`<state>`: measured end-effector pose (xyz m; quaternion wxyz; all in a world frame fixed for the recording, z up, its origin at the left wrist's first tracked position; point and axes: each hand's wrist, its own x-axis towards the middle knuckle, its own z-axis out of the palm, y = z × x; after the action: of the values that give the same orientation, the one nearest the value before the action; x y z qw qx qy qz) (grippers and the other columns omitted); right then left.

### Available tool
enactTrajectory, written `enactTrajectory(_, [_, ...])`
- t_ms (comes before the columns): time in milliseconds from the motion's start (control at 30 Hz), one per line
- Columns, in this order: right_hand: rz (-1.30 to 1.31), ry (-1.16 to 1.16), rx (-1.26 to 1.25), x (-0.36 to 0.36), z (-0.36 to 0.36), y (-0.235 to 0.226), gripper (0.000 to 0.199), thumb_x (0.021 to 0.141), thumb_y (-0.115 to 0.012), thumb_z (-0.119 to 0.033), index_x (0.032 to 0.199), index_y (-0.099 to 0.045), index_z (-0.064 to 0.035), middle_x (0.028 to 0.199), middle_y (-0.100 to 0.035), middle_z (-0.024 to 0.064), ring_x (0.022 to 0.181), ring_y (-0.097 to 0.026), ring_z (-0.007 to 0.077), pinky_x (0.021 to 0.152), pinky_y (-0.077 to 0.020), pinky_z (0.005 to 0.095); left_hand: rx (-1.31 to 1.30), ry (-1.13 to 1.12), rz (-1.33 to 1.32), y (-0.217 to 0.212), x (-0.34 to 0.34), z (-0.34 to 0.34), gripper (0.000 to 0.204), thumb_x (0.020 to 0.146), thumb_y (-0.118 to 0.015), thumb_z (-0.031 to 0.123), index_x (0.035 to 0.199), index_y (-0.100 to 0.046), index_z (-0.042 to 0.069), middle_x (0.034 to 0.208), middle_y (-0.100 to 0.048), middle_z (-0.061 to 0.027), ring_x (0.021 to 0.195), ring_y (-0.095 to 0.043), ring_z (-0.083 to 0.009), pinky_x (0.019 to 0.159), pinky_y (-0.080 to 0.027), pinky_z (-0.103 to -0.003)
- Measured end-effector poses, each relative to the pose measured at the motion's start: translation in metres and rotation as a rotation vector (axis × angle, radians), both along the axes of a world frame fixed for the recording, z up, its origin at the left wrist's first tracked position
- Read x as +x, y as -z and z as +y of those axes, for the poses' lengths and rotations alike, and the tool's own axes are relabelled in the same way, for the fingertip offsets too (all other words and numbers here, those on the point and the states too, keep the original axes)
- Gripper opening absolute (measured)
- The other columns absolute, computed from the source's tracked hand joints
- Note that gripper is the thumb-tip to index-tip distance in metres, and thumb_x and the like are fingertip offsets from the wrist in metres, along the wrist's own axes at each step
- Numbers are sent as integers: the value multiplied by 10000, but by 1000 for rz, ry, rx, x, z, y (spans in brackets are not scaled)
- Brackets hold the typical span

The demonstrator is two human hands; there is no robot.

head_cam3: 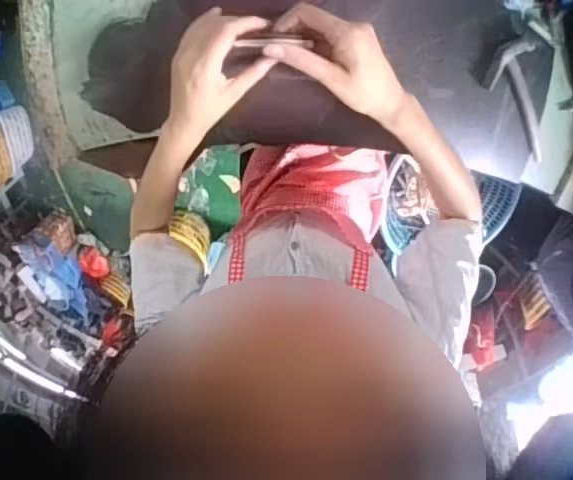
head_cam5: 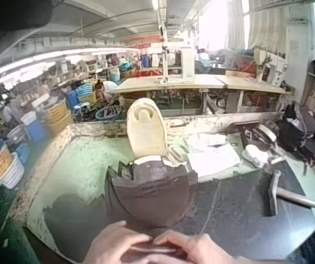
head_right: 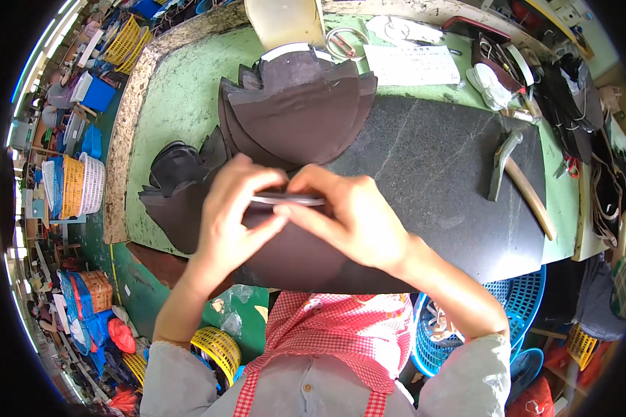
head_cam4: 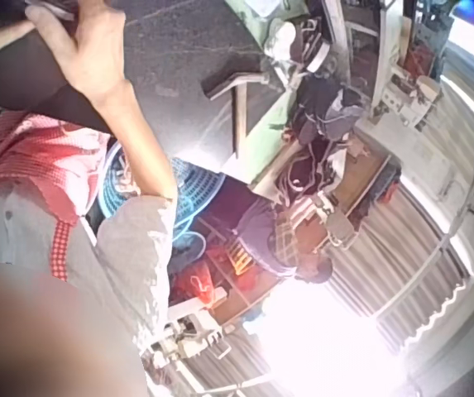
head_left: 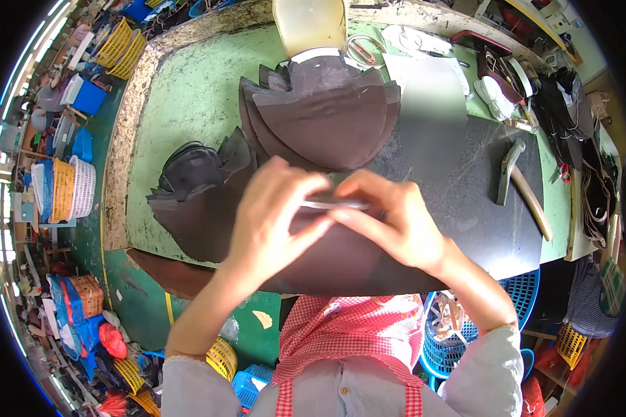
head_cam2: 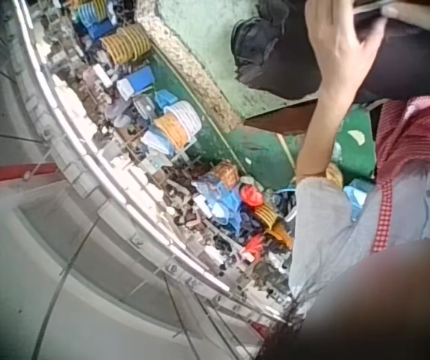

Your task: Applying adhesive tape to the edges of leather shoe components and folding them over to prepare for stitching.

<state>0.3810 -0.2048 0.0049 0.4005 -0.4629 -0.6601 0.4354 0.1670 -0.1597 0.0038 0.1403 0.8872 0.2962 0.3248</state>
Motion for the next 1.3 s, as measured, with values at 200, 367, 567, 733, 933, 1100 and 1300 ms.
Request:
enactTrajectory(200, [75,-392,-697,31,-50,4,467,1026,-528,-396,1023,-688,43,870,-700,138,846,-634,193,818,-498,360,-372,279,-109,9,28,-43,710,696,-831,167,1310,-484,80,1118,-587,-109,875,-661,-288,665,-557,-374])
enactTrajectory(367, [-90,-1,-197,35,-66,-4,282,1000,-591,-241,950,-676,24,730,-619,129,613,-560,258,615,-472,352,-996,241,-122,-1,18,-56,395,823,-797,176,1120,-599,4,1079,-583,-101,926,-628,-189,769,-536,-329])
enactTrajectory(567, [504,-505,-1078,53,-63,17,507,901,-731,-416,1131,-637,26,812,-610,-29,630,-512,35,582,-436,186,-1595,309,-199,9,6,-51,164,862,-780,96,964,-674,24,894,-675,14,843,-607,-62,791,-507,-247])
enactTrajectory(733, [402,-338,-881,47,-58,7,244,855,-804,-197,973,-656,-43,768,-646,-20,598,-559,44,524,-447,210,-1433,236,-294,16,-2,-50,173,821,-800,25,879,-637,17,855,-664,4,800,-661,-68,675,-529,-213])
enactTrajectory(933, [-305,173,228,28,-59,42,414,610,-658,114,975,-706,-76,871,-597,63,729,-608,265,665,-531,335,-108,105,9,37,15,-28,368,562,-702,-60,889,-726,106,803,-631,-2,707,-596,-195,595,-497,-320])
enactTrajectory(1100, [-388,40,505,34,-55,46,377,596,-679,-20,968,-717,-65,993,-643,46,838,-612,228,723,-532,350,117,294,8,39,10,-21,268,642,-745,92,909,-761,102,1009,-723,-25,932,-657,-241,705,-526,-352])
enactTrajectory(1300, [-485,-58,604,43,-57,40,369,641,-655,-178,986,-748,-84,1055,-707,11,942,-626,184,806,-509,323,74,348,111,38,8,-27,194,795,-685,162,970,-746,103,1077,-729,-21,1068,-673,-235,838,-512,-376])
